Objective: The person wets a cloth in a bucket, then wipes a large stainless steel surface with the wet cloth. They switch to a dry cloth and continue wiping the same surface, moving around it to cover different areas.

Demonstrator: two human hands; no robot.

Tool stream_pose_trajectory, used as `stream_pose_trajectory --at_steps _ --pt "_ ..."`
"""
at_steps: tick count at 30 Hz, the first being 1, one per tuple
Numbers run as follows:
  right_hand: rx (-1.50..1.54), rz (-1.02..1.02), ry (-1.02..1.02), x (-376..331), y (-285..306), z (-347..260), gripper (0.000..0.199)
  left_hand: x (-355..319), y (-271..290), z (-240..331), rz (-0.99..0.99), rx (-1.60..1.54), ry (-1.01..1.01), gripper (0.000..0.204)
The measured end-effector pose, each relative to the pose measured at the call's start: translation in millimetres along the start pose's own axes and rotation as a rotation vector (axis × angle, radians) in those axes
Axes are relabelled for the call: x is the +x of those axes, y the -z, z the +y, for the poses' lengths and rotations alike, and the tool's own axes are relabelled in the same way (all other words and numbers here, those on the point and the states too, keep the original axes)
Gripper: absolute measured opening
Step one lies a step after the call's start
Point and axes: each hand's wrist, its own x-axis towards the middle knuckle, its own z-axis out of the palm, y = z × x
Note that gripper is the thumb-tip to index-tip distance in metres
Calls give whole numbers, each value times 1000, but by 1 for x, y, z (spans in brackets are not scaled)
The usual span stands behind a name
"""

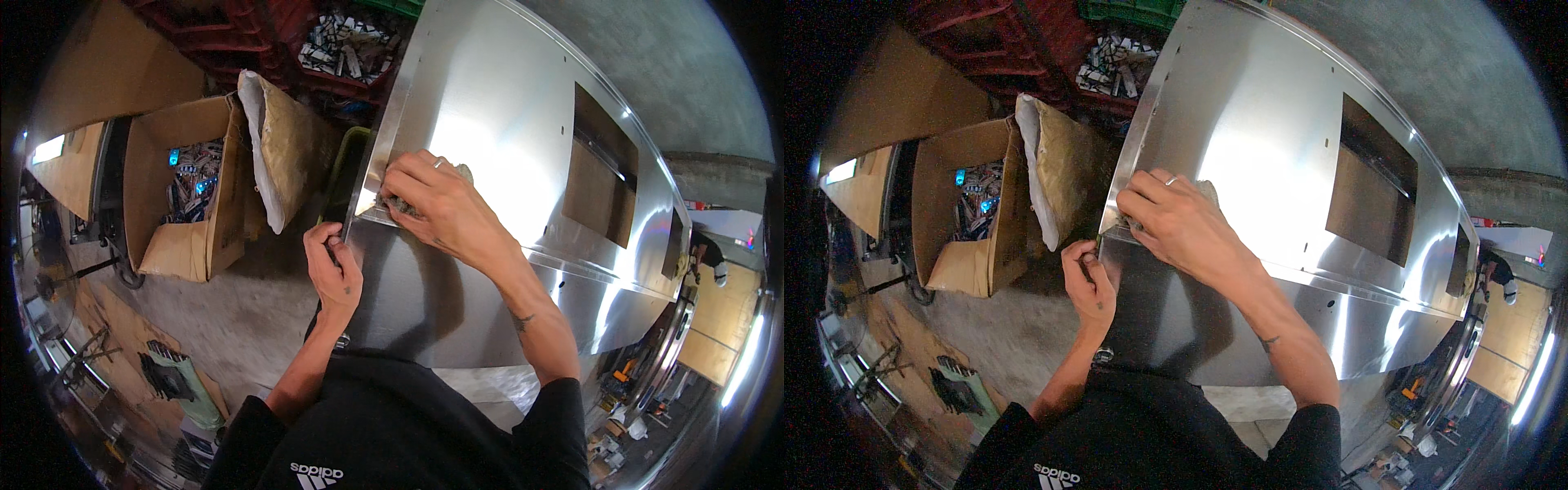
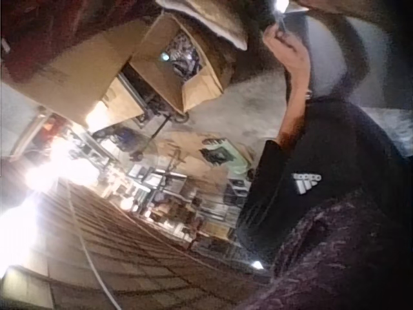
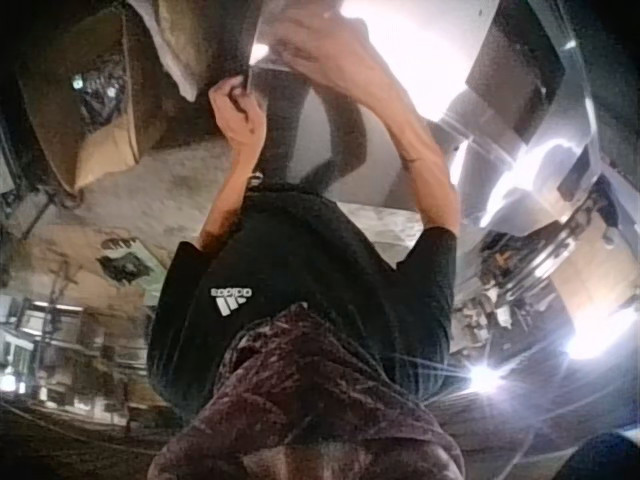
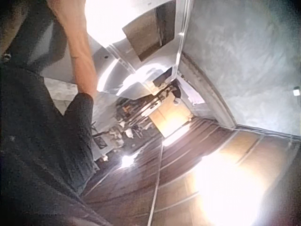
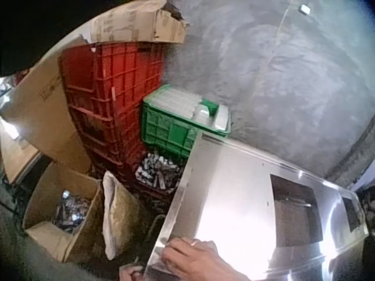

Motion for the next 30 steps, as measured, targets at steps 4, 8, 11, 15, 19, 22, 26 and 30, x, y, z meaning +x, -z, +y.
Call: stream_pose_trajectory --at_steps 4,8,11,15,19,22,26,30 --pt "-31 154 -17 3 -8 7 25 -2 1 -2 14 7 12 19" --pt "111 -1 33 4 0 16 32 1 1 -1 4 18 7 22" --pt "170 -138 13 9 7 12 31 0 0 0 11 11 28 21" --pt "99 10 16 6 1 7 23 -4 2 -3 22 4 30 21" --pt "62 180 -58 16 -6 32 20 -6 1 -4 23 -13 31 20" --pt "-50 273 -117 50 8 71 19 -2 2 0 15 -23 53 21" --pt "-69 423 -181 72 12 83 17 -3 -1 -6 30 -44 58 21" --pt "-61 330 -208 42 -6 53 16 -2 0 -7 24 -39 80 21"
